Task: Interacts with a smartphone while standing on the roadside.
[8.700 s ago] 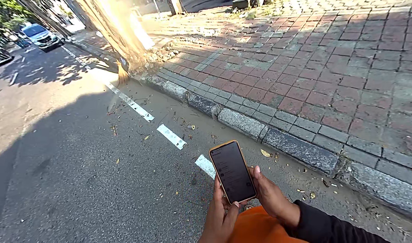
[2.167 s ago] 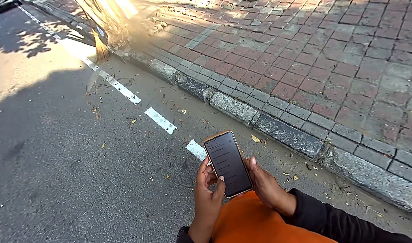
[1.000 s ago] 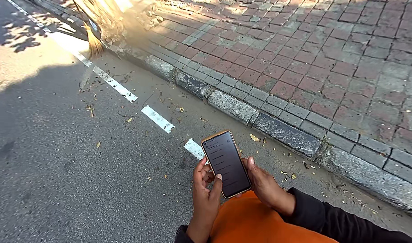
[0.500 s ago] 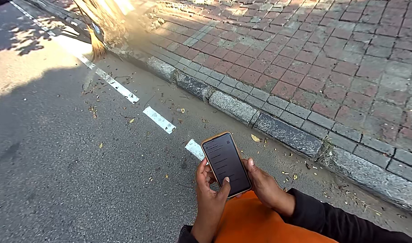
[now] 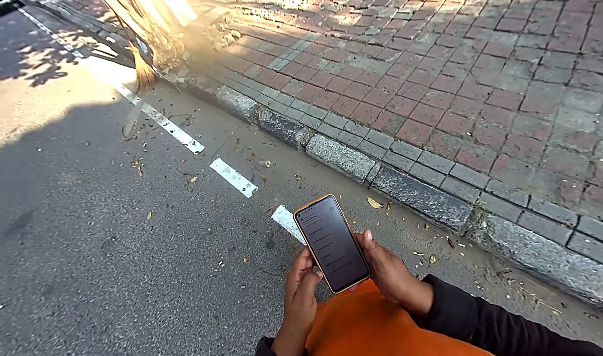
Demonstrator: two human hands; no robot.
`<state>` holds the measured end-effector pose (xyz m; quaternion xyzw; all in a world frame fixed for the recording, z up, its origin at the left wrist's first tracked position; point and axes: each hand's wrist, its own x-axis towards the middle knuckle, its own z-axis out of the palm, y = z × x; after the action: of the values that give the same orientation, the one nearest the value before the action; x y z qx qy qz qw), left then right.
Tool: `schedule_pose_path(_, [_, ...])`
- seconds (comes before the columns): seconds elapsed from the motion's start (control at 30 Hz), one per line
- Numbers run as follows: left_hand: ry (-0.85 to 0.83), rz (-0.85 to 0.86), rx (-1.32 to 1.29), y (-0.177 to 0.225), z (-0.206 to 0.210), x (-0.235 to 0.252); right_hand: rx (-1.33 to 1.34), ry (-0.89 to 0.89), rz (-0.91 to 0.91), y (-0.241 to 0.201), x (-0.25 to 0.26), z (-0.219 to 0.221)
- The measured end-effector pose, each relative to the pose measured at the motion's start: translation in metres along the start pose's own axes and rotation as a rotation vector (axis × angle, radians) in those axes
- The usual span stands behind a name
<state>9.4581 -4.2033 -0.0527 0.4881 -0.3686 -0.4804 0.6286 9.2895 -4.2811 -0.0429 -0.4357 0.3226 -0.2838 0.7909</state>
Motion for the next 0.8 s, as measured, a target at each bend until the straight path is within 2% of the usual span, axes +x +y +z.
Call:
schedule_pose_path(0.17, [-0.079,-0.002,-0.051,-0.001,-0.001,-0.002,0.003,-0.035,-0.008,0.001,0.0,-0.004])
schedule_pose_path(0.47, [-0.022,0.024,-0.113,0.0,-0.003,0.002,0.085,-0.09,-0.03,-0.002,0.001,-0.008])
schedule_pose_path(0.8, [-0.051,0.109,-0.116,-0.003,-0.008,0.007,0.136,-0.215,-0.035,-0.001,0.009,-0.016])
